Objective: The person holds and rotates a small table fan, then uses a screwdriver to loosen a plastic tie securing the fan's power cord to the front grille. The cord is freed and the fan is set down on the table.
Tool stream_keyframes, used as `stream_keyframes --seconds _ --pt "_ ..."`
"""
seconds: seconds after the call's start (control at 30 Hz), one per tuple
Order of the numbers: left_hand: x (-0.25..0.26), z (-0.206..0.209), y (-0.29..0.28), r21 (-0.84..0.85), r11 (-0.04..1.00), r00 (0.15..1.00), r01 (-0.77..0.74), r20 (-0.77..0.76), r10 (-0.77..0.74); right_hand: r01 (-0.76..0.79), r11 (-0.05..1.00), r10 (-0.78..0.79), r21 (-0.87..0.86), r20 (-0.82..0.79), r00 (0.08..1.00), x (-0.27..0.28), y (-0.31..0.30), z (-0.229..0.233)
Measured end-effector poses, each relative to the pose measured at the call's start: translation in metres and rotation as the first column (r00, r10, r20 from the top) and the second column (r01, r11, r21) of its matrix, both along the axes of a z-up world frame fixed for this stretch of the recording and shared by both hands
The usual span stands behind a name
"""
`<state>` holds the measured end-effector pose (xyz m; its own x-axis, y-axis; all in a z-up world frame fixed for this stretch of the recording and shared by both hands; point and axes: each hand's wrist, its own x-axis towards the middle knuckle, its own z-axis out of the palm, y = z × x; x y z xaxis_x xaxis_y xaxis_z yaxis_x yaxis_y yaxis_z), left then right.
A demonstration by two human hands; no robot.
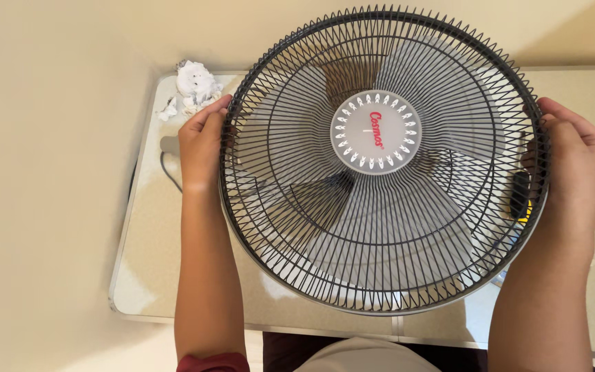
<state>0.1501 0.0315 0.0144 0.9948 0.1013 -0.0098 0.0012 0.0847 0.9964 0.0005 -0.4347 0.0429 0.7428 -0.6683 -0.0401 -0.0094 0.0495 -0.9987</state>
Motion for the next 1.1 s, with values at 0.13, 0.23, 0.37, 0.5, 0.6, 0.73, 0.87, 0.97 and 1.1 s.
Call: stream_keyframes --seconds 0.13,0.23,0.37,0.5,0.6,0.73,0.87,0.97,1.1 --pt "0.001 -0.002 0.001 0.014 1.0 0.999 0.013 0.039 -0.013 -0.011 1.0 0.01 -0.024 -0.006 1.0 0.0 -0.004 -0.004" --pt "-0.003 -0.002 0.003 -0.014 1.0 1.0 0.019 -0.023 -0.019 -0.04 0.998 0.04 -0.056 -0.007 0.999 -0.002 -0.008 -0.01" --pt "-0.002 0.001 0.0 -0.021 1.0 0.999 0.02 -0.047 -0.021 -0.06 0.998 0.06 0.028 0.01 0.998 0.002 -0.01 -0.009" --pt "-0.004 0.002 -0.001 -0.064 0.998 0.997 0.028 -0.065 -0.032 -0.002 0.992 0.009 0.123 -0.053 0.999 0.004 -0.006 -0.004" --pt "-0.007 0.004 -0.002 -0.104 0.994 0.994 0.017 -0.102 -0.028 -0.006 0.996 0.011 0.084 -0.054 0.999 0.005 -0.002 -0.003" --pt "-0.011 0.009 -0.004 -0.134 0.99 0.992 0.036 -0.115 -0.052 -0.025 0.989 0.023 0.147 0.018 1.0 0.003 0.003 0.001" --pt "-0.014 0.014 -0.004 -0.08 0.996 0.994 0.046 -0.091 -0.053 0.02 0.978 -0.023 0.209 0.013 1.0 0.004 0.012 0.013" --pt "-0.015 0.014 -0.003 -0.065 0.996 0.997 0.056 -0.056 -0.06 0.018 0.99 -0.018 0.137 0.0 1.0 0.002 0.022 0.023" --pt "-0.013 0.01 -0.002 -0.051 0.997 0.998 0.057 -0.034 -0.059 0.036 0.999 -0.034 0.028 -0.073 0.997 0.001 0.03 0.032"
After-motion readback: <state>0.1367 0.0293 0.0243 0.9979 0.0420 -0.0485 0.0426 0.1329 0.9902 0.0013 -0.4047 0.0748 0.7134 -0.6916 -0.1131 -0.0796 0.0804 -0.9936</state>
